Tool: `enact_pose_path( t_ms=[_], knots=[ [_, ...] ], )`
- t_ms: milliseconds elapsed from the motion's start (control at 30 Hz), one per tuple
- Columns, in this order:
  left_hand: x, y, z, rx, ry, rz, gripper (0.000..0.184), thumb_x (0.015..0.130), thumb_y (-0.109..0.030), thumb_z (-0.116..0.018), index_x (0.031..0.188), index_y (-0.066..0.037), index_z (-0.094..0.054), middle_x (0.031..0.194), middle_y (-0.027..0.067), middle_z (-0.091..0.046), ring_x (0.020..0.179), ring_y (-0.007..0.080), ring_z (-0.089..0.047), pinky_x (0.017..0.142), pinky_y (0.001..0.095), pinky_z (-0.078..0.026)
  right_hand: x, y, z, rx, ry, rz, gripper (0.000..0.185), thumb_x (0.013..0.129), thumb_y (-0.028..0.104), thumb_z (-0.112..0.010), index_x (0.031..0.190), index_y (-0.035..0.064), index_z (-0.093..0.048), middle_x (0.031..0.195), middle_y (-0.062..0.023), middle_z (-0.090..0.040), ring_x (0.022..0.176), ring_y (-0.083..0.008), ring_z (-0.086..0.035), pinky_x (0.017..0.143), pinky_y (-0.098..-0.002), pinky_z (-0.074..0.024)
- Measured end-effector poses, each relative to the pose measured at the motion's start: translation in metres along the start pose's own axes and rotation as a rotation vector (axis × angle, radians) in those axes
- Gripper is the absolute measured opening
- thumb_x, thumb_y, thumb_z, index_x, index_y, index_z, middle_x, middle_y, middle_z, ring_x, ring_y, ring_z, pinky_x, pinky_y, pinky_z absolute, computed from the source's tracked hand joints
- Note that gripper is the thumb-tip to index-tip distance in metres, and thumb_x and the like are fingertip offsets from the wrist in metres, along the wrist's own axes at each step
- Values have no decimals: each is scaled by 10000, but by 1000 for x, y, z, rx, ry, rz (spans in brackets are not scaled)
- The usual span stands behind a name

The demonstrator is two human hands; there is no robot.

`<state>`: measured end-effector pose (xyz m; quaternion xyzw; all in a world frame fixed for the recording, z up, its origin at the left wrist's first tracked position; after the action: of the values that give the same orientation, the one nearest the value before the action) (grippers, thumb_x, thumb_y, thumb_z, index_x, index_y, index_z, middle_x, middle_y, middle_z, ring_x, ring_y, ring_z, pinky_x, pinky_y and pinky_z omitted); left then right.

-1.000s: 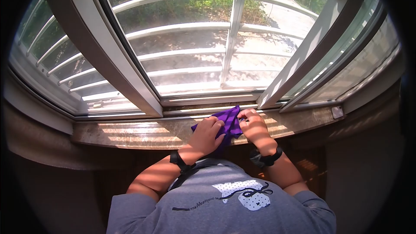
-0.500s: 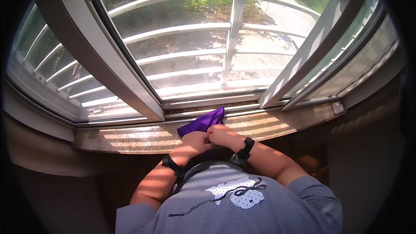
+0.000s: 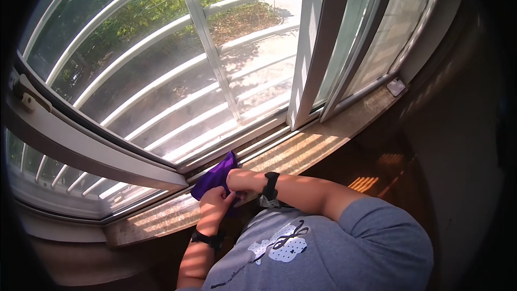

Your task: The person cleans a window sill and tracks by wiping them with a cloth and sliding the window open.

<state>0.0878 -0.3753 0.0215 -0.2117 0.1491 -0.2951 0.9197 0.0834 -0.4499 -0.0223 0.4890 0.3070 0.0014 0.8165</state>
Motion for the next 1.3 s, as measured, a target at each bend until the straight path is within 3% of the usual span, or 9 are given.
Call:
enact_pose_path(
  t_ms=[133, 167, 267, 300, 433, 667, 800, 1033, 1300],
  knots=[
    [26, -68, -22, 72, -3, -142, 428, 722, -425, -712, 603, -53, -538, 600, 129, -551, 589, 322, -551, 520, 411, -403, -24, -48, 39, 38, -92, 26, 145, 682, 58, -568, 576, 27, -661, 551, -126, -610, 451, -216, -564, 428, -375, -441],
    [32, -88, -29, 64, 15, -197, 448, 725, -450, -707, 596, -57, -533, 601, 122, -552, 588, 314, -548, 530, 414, -407, -44, -80, 49, 214, -87, -263, 131, 705, 80, -554, 629, 43, -654, 560, -87, -593, 465, -195, -539, 403, -345, -423],
    [47, -151, -47, 44, -29, -408, 462, 722, -473, -696, 598, -56, -541, 615, 118, -561, 601, 310, -558, 535, 403, -417, -64, -142, 78, 196, -142, -283, 148, 732, 85, -546, 651, 50, -665, 554, -85, -589, 461, -202, -551, 404, -335, -427],
    [56, -169, -59, 63, 84, -399, 451, 740, -470, -679, 615, -56, -552, 637, 125, -570, 607, 316, -548, 548, 407, -417, -83, -149, 88, 163, -116, -331, 153, 741, 89, -544, 662, 48, -668, 557, -87, -592, 452, -203, -550, 408, -330, -433],
    [76, -236, -99, 29, 173, -511, 444, 779, -489, -644, 653, -70, -568, 624, 124, -559, 623, 318, -547, 559, 419, -411, -142, -207, 133, 267, -292, -468, 211, 810, 137, -516, 749, 24, -684, 662, -99, -661, 510, -219, -610, 432, -348, -473],
    [107, -312, -139, -19, 269, -533, 420, 799, -466, -611, 698, -58, -609, 638, 131, -574, 638, 318, -556, 559, 418, -402, -206, -269, 170, 337, -325, -608, 246, 831, 154, -493, 777, 0, -677, 685, -114, -666, 523, -225, -626, 434, -352, -481],
    [121, -305, -148, -4, 408, -344, 417, 806, -458, -619, 775, -44, -653, 696, 148, -606, 650, 268, -583, 578, 381, -420, -216, -279, 172, 348, -295, -665, 267, 842, 164, -479, 794, -13, -672, 698, -123, -669, 530, -228, -635, 434, -353, -485],
    [121, -269, -154, -233, 428, -194, 390, 834, -413, -621, 748, -33, -633, 590, 95, -550, 560, 169, -515, 535, 336, -394, -198, -265, 168, 314, -179, -746, 306, 863, 182, -455, 822, -37, -665, 721, -139, -675, 542, -233, -651, 435, -356, -493],
    [95, -182, -122, -446, 404, 143, 382, 837, -419, -631, 667, -77, -618, 540, 24, -545, 481, 106, -480, 458, 291, -362, -102, -226, 123, 264, 91, -447, 371, 920, 197, -365, 842, -49, -631, 784, -177, -681, 606, -279, -675, 456, -347, -505]
  ],
)
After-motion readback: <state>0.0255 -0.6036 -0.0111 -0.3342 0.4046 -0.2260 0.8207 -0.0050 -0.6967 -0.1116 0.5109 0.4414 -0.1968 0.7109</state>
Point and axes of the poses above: each hand's wrist, its own x-axis towards the middle knuckle, its own z-axis out of the back of the hand, y = z × x, the point moved 10 cm from there along x, towards the middle knuckle
